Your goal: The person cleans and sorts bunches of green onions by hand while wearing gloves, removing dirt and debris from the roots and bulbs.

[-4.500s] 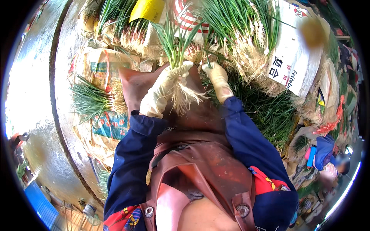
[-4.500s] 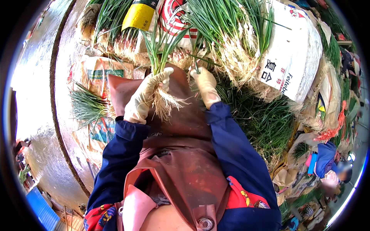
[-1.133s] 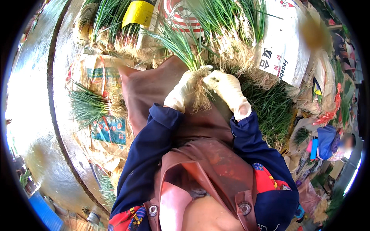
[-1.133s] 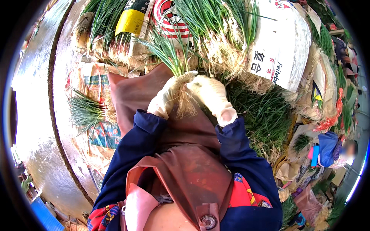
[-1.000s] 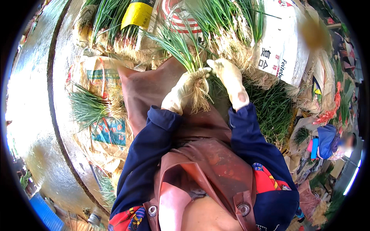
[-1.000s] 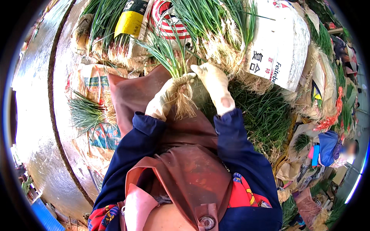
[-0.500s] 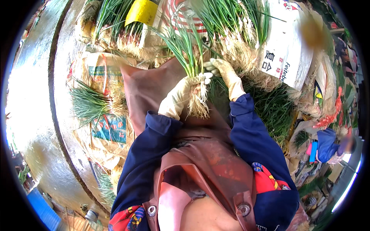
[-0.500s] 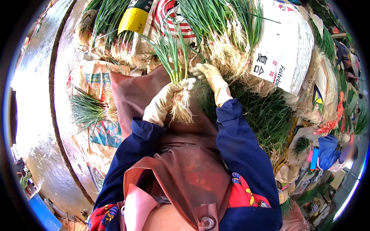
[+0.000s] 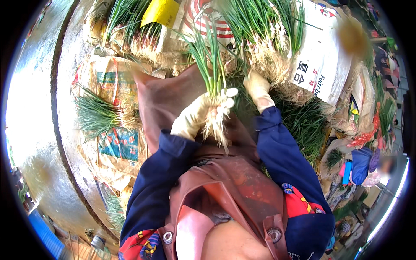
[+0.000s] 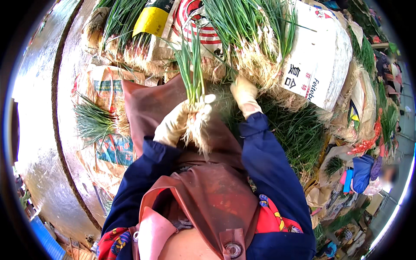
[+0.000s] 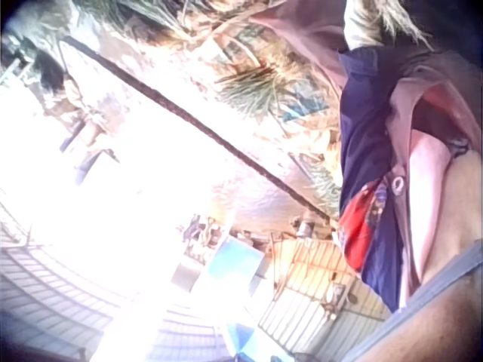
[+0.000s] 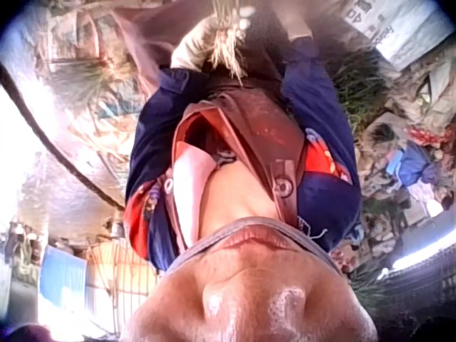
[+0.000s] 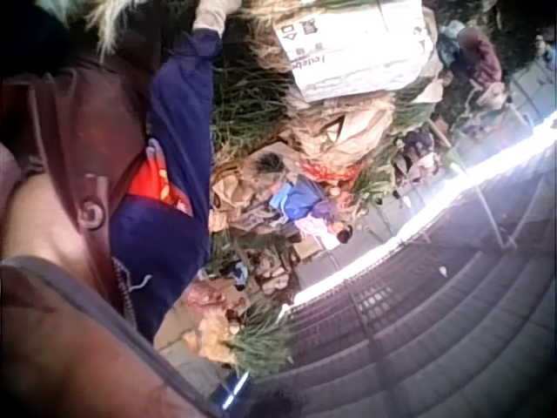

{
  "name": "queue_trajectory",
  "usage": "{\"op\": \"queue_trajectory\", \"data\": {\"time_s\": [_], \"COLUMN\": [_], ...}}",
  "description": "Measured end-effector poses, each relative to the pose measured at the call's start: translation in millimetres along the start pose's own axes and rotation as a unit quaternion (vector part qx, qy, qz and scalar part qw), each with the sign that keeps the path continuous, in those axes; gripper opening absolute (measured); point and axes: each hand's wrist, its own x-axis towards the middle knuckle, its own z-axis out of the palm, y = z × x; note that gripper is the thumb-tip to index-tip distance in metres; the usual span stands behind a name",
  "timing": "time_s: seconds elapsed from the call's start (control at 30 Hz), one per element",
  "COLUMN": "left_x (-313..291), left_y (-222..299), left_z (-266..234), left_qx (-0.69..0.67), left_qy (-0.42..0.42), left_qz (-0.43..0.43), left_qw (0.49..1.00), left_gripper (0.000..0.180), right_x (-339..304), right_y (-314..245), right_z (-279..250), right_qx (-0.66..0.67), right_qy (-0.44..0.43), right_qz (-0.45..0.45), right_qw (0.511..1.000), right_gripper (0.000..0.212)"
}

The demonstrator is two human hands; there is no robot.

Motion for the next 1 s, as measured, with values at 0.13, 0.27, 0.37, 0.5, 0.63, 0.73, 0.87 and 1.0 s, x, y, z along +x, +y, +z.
{"op": "queue_trajectory", "data": {"time_s": [0.13,0.27,0.37,0.5,0.63,0.73,0.87,1.0], "left_x": [-14.6,0.6,12.2,11.1,12.6,18.5,34.5,37.6], "left_y": [12.2,8.0,8.8,4.6,6.4,11.5,14.4,14.9], "left_z": [-27.1,-29.2,-26.4,-41.7,-44.8,-29.4,-26.0,-24.0], "left_qx": [0.042,-0.102,-0.052,-0.052,-0.051,-0.041,-0.009,-0.03], "left_qy": [0.062,0.061,0.053,0.031,0.068,0.08,0.064,0.1], "left_qz": [0.022,0.118,0.122,0.148,0.124,0.1,0.1,0.118], "left_qw": [0.997,0.986,0.99,0.987,0.989,0.991,0.993,0.987], "left_gripper": [0.037,0.036,0.041,0.051,0.049,0.045,0.038,0.037], "right_x": [-23.8,-1.3,45.8,35.5,-3.3,18.3,92.6,37.1], "right_y": [12.4,-28.1,-22.2,-11.5,-4.4,-44.9,-30.4,-51.0], "right_z": [10.7,-25.5,-9.4,7.9,-14.3,-55.1,-17.7,-68.7], "right_qx": [-0.134,-0.099,-0.239,-0.29,-0.05,-0.115,-0.313,-0.066], "right_qy": [-0.069,0.178,0.242,0.067,0.132,0.141,0.31,0.19], "right_qz": [-0.204,-0.167,-0.124,-0.221,-0.365,-0.138,-0.168,-0.175], "right_qw": [0.967,0.965,0.932,0.929,0.92,0.974,0.882,0.964], "right_gripper": [0.023,0.021,0.02,0.021,0.026,0.024,0.017,0.013]}}
